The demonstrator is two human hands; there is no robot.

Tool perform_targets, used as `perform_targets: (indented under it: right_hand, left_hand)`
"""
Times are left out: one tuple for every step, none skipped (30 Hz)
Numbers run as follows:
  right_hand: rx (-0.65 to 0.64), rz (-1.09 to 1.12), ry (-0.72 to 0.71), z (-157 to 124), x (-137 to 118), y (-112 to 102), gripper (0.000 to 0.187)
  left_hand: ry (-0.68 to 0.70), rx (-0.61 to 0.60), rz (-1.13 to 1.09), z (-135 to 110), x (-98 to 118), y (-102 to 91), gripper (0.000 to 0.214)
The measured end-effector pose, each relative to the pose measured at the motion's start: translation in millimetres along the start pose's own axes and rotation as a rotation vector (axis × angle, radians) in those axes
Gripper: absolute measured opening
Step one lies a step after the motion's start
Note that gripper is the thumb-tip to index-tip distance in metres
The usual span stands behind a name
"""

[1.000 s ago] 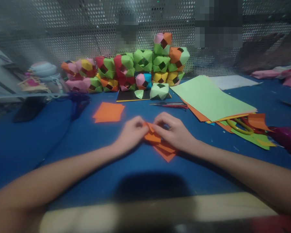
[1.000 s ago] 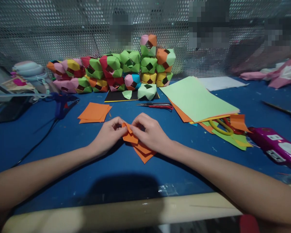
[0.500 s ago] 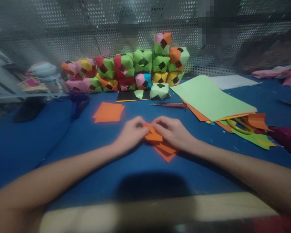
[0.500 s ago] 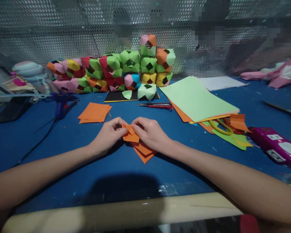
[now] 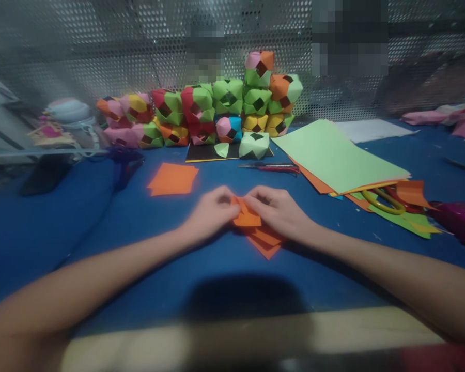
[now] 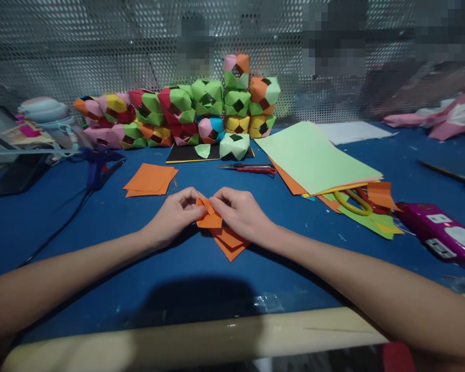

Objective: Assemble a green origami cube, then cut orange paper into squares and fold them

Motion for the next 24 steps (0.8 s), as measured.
perform_targets:
  right_hand:
    - [0.007,-0.007,-0.017,-0.1,-0.2,-0.2,0.021]
    - [0.015,-0.013,-0.037,-0.3,-0.4,-0.5,0.021]
    - [0.026,-0.02,-0.057,-0.5,-0.4,-0.8,0.021]
    - [0.037,-0.028,-0.077,-0.7,-0.5,-1.1,0.021]
    - [0.048,-0.038,-0.095,-1.0,-0.5,-1.3,0.021]
    - [0.058,-0.051,-0.113,-1.2,-0.6,-1.4,0.021]
    - [0.067,-0.066,-0.134,-1.5,-0.7,-1.3,0.021]
    - [0.076,-0.082,-0.159,-1.8,-1.0,-1.3,0.021]
    - [0.082,-0.099,-0.185,-2.1,-1.3,-1.1,0.021]
    - [0.088,-0.114,-0.211,-2.3,-1.5,-0.9,0.021]
    - [0.091,-0.127,-0.234,-2.5,-1.5,-0.6,0.021]
    - [0.093,-0.134,-0.254,-2.5,-1.3,-0.4,0.021]
    - [0.09,-0.137,-0.266,-2.5,-0.9,-0.1,0.02]
    - [0.087,-0.136,-0.271,-2.5,-0.2,0.1,0.019]
    - [0.084,-0.134,-0.273,-2.4,0.7,0.2,0.018]
    - [0.086,-0.133,-0.275,-2.3,1.3,0.1,0.017]
    - [0.088,-0.135,-0.276,-2.3,1.9,-0.2,0.017]
    - [0.093,-0.139,-0.278,-2.4,2.3,-0.7,0.017]
    - [0.1,-0.145,-0.283,-2.6,2.4,-1.4,0.018]
    - [0.105,-0.152,-0.289,-2.8,2.2,-2.1,0.018]
    - [0.106,-0.16,-0.294,-3.0,2.0,-2.8,0.018]
    - [0.103,-0.166,-0.296,-3.1,1.7,-3.3,0.018]
    - [0.1,-0.172,-0.295,-3.2,1.5,-3.8,0.018]
    - [0.096,-0.173,-0.294,-3.1,1.3,-4.2,0.018]
  left_hand:
    - [-0.001,-0.01,-0.009,-0.2,0.6,0.3,0.011]
    - [0.0,-0.019,-0.017,-0.5,1.2,0.4,0.012]
    - [0.003,-0.024,-0.021,-0.8,2.0,0.5,0.013]
    - [0.006,-0.026,-0.021,-1.1,2.7,0.4,0.014]
    - [0.008,-0.026,-0.016,-1.4,3.2,0.3,0.015]
    - [0.009,-0.021,-0.008,-1.6,3.6,0.0,0.015]
    - [0.007,-0.016,0.002,-1.7,3.6,-0.3,0.015]
    - [0.007,-0.01,0.014,-1.7,3.4,-0.7,0.015]
    - [0.01,-0.003,0.028,-1.6,3.0,-1.1,0.015]
    - [0.017,0.004,0.042,-1.4,2.4,-1.5,0.015]
    - [0.025,0.011,0.055,-1.0,1.7,-1.9,0.016]
    - [0.035,0.02,0.064,-0.7,0.9,-2.4,0.018]
    - [0.046,0.03,0.071,-0.4,0.1,-3.0,0.019]
    - [0.057,0.045,0.075,-0.2,-0.6,-3.6,0.019]
    - [0.065,0.06,0.078,-0.2,-1.1,-4.2,0.019]
    - [0.071,0.071,0.082,-0.4,-1.4,-4.6,0.019]
    - [0.077,0.08,0.087,-0.8,-1.3,-4.9,0.018]
    - [0.086,0.085,0.093,-1.4,-0.8,-5.0,0.017]
    - [0.097,0.086,0.101,-2.1,0.1,-5.0,0.016]
    - [0.111,0.088,0.109,-2.7,1.3,-4.9,0.015]
    - [0.125,0.089,0.117,-3.2,2.6,-4.9,0.015]
    - [0.137,0.093,0.124,-3.6,3.9,-5.0,0.016]
    - [0.144,0.099,0.13,-3.7,4.9,-5.2,0.017]
    - [0.144,0.105,0.136,-3.5,5.5,-5.4,0.018]
Point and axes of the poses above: each hand's wrist, its own z-axis towards the middle knuckle, its own y-axis out of the palm, x = y × z, the point moved 3 cm from there along z, towards the middle knuckle, and after that the axes turned 8 degrees about -y, right-handed, at the moved point
